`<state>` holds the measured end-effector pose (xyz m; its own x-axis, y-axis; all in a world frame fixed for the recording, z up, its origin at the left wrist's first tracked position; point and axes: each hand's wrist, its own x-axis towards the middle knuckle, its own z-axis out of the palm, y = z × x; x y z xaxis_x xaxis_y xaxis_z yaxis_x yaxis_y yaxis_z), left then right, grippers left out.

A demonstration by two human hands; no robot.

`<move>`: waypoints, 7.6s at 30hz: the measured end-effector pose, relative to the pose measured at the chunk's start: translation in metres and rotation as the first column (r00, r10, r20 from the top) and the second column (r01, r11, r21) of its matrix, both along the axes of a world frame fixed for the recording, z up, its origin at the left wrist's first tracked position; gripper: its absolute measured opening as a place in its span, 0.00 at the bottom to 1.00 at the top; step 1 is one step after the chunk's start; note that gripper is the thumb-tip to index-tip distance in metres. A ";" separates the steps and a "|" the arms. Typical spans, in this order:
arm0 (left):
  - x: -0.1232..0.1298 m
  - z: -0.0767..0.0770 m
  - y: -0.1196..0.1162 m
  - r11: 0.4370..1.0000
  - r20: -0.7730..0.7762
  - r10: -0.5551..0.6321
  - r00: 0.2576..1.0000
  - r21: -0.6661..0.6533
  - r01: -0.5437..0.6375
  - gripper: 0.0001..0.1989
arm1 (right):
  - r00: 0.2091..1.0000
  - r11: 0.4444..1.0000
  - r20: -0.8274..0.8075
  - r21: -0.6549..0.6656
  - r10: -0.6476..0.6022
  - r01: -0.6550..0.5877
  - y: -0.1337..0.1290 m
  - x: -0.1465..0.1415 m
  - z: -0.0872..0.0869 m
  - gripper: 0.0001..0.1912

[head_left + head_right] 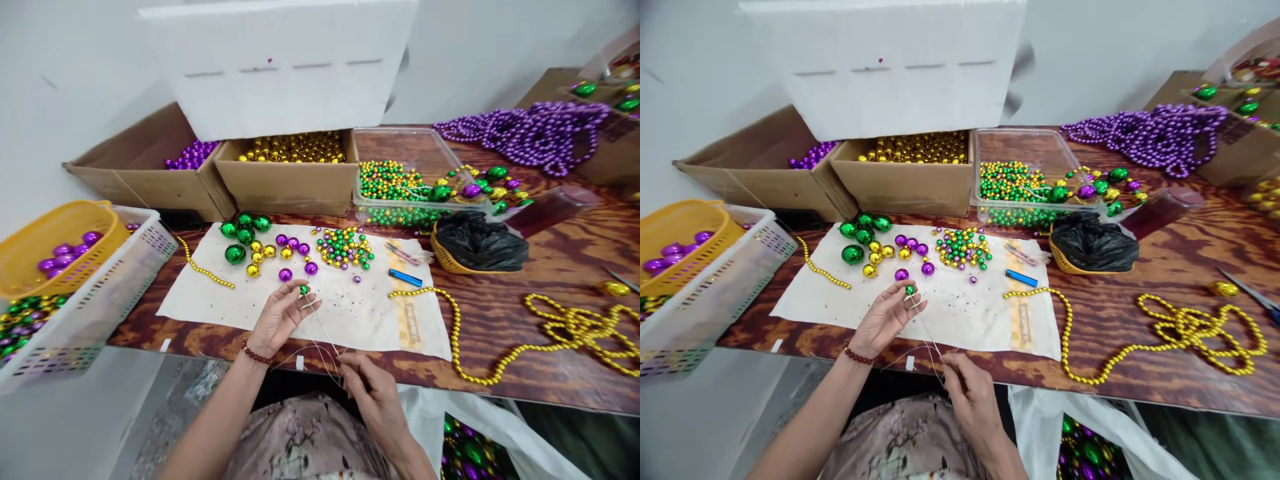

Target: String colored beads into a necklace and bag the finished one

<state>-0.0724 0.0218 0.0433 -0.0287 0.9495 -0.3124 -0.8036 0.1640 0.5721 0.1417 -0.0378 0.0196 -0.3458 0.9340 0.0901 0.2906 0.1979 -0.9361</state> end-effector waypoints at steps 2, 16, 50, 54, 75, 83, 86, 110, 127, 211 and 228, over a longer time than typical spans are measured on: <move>0.001 0.000 -0.001 1.000 -0.012 -0.002 1.000 0.005 0.002 0.14 | 1.000 1.000 0.019 -0.006 -0.011 0.011 -0.001 0.000 0.000 0.11; 0.001 -0.007 0.001 0.999 -0.134 0.034 0.990 0.036 -0.030 0.13 | 0.999 0.999 0.041 -0.043 0.006 -0.004 -0.002 -0.001 -0.008 0.11; -0.052 -0.057 0.043 0.975 -0.905 0.221 -0.363 0.193 0.111 0.18 | 0.968 0.936 -0.252 -0.345 -0.013 -0.077 0.027 -0.046 -0.037 0.15; -0.052 -0.045 0.038 0.948 -0.947 0.315 0.058 0.317 0.027 0.13 | 0.965 0.920 -0.264 -0.381 -0.011 -0.094 0.029 -0.049 -0.041 0.15; -0.057 0.012 0.005 0.900 -0.701 0.435 0.566 0.327 -0.287 0.15 | 0.971 0.974 0.088 -0.063 0.222 -0.217 0.034 -0.073 -0.049 0.10; -0.057 0.023 0.009 0.914 -0.511 0.405 0.758 0.254 -0.317 0.16 | 0.966 0.972 0.106 -0.017 0.234 -0.233 0.036 -0.077 -0.046 0.11; -0.056 0.022 0.008 0.920 -0.499 0.389 0.775 0.252 -0.299 0.15 | 0.968 0.972 0.097 -0.017 0.233 -0.232 0.036 -0.078 -0.045 0.10; -0.039 0.011 -0.019 0.957 -0.702 0.282 0.654 0.254 -0.139 0.14 | 0.971 0.978 -0.203 -0.137 0.126 -0.155 0.042 -0.099 -0.029 0.10; 0.004 -0.016 0.080 0.882 -0.955 0.289 -0.064 0.239 0.406 0.10 | 0.864 0.892 -0.471 -0.448 -0.181 -0.057 0.028 -0.068 -0.036 0.10; -0.001 0.000 0.020 0.999 -0.292 0.033 0.956 -0.015 -0.039 0.13 | 0.890 0.921 -0.448 -0.377 -0.090 -0.097 0.059 -0.090 -0.014 0.10; -0.004 0.022 0.027 0.846 -0.702 -0.403 0.587 -0.040 0.532 0.08 | 0.734 0.880 -0.601 -0.475 -0.316 -0.011 0.100 -0.051 0.006 0.14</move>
